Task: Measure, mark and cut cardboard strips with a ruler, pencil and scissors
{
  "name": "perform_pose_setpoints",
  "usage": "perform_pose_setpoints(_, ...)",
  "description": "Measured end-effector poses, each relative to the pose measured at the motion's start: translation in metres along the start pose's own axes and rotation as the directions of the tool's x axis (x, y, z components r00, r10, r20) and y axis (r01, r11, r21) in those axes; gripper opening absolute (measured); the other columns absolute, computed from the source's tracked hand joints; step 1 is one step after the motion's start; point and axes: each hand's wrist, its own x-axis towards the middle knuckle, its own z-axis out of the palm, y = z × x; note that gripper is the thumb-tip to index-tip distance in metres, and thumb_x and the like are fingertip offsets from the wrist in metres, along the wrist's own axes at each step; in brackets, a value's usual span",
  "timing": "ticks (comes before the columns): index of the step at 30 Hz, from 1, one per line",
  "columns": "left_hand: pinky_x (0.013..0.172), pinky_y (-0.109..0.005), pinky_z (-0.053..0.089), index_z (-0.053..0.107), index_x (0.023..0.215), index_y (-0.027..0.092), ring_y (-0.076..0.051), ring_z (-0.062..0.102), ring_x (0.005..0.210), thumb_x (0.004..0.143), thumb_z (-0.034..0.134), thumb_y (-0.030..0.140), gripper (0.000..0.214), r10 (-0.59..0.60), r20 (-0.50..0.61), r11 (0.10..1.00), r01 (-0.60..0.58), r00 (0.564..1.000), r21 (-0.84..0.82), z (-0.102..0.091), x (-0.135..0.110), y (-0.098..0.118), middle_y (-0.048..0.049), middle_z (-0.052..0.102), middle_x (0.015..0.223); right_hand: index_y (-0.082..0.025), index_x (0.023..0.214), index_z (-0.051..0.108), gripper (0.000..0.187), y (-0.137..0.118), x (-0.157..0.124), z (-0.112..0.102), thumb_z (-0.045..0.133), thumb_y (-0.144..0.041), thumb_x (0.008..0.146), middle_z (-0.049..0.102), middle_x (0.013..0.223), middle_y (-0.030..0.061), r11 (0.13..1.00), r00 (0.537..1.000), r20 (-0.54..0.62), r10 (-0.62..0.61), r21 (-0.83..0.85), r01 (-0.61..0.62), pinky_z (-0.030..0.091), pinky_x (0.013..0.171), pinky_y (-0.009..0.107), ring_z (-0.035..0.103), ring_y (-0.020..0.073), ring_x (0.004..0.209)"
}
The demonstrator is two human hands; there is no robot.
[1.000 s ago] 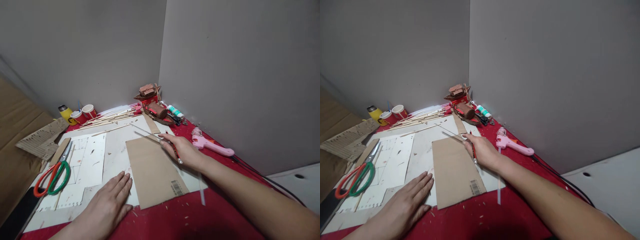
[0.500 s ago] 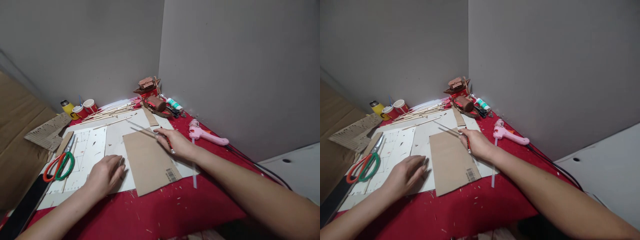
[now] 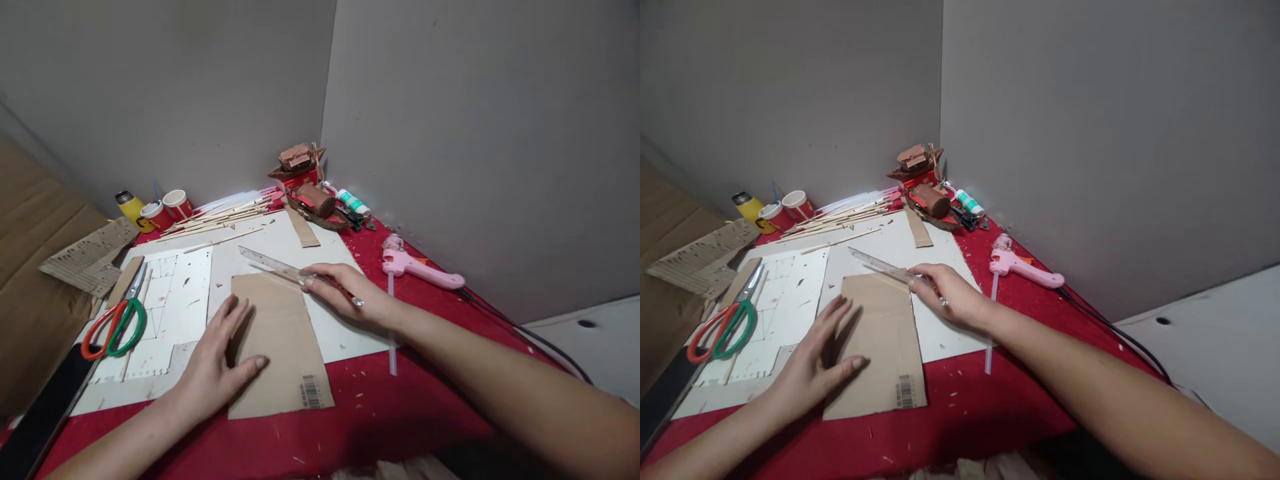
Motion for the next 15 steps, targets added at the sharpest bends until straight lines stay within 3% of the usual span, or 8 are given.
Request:
perform_pose_setpoints(2,0.115,-0.053,0.033,0.039,0.149,0.023,-0.033,0.033,0.145,0.085,0.069,0.042,0.073,-0.206,-0.105,0.926,0.159,0.973,-0.344,0.001,0.003,0.008,-0.0158,0.035,0.159,-0.015,0.105,0.072,0.028,0.005,-0.001,0.005,0.051,-0.033,0.096,0.077,0.095,0.0092,0.993,0.999,-0.001,0.054,0.1,-0.054,0.051,0.075,0.031,0.069,0.0216,0.083)
perform_pose_setpoints(4,0.105,-0.046,0.046,0.041,0.146,0.023,-0.032,0.048,0.135,0.081,0.073,0.036,0.073,-0.392,-0.104,0.726,0.238,0.914,-0.646,0.0,0.011,0.02,-0.0151,0.044,0.153,-0.015,0.108,0.07,0.031,0.01,-0.001,0.012,0.052,-0.037,0.096,0.077,0.093,0.0082,0.952,0.986,0.024,0.164,0.259,-0.165,0.047,0.055,0.026,0.062,0.0148,0.059)
perform_pose_setpoints(7,0.082,-0.037,0.057,0.045,0.141,0.026,-0.028,0.068,0.106,0.072,0.075,0.021,0.076,-0.54,-0.015,0.44,0.267,0.842,-0.857,-0.005,0.025,0.036,-0.0126,0.06,0.137,-0.015,0.114,0.068,0.037,0.015,-0.002,0.022,0.057,-0.044,0.092,0.077,0.093,0.0089,0.828,0.951,0.071,0.299,0.475,-0.296,0.033,0.037,0.022,0.045,0.0077,0.041)
perform_pose_setpoints(9,0.069,-0.034,0.057,0.052,0.133,0.023,-0.024,0.071,0.085,0.068,0.073,0.014,0.069,-0.577,0.097,0.3,0.322,0.811,-0.898,-0.009,0.034,0.043,-0.0104,0.07,0.115,-0.015,0.115,0.066,0.038,0.014,-0.001,0.024,0.06,-0.045,0.091,0.076,0.095,0.0096,0.782,0.943,0.052,0.329,0.544,-0.303,0.033,0.037,0.02,0.045,0.0071,0.043)
perform_pose_setpoints(12,0.06,-0.032,0.055,0.064,0.105,0.017,-0.02,0.068,0.065,0.064,0.069,0.013,0.041,-0.599,0.182,0.215,0.375,0.78,-0.902,-0.018,0.045,0.046,-0.0068,0.072,0.089,-0.017,0.118,0.063,0.039,0.005,0.001,0.019,0.058,-0.044,0.091,0.075,0.101,0.0101,0.761,0.929,-0.038,0.368,0.586,-0.277,0.034,0.038,0.018,0.044,0.0066,0.047)
perform_pose_setpoints(15,0.055,-0.031,0.054,0.065,0.086,0.015,-0.02,0.066,0.058,0.062,0.067,0.015,0.024,-0.638,0.11,0.252,0.341,0.762,-0.906,-0.032,0.054,0.045,-0.0051,0.07,0.075,-0.018,0.116,0.064,0.04,-0.005,0.005,0.009,0.061,-0.045,0.087,0.075,0.1,0.0093,0.741,0.908,-0.135,0.397,0.63,-0.23,0.033,0.04,0.018,0.042,0.0062,0.048)
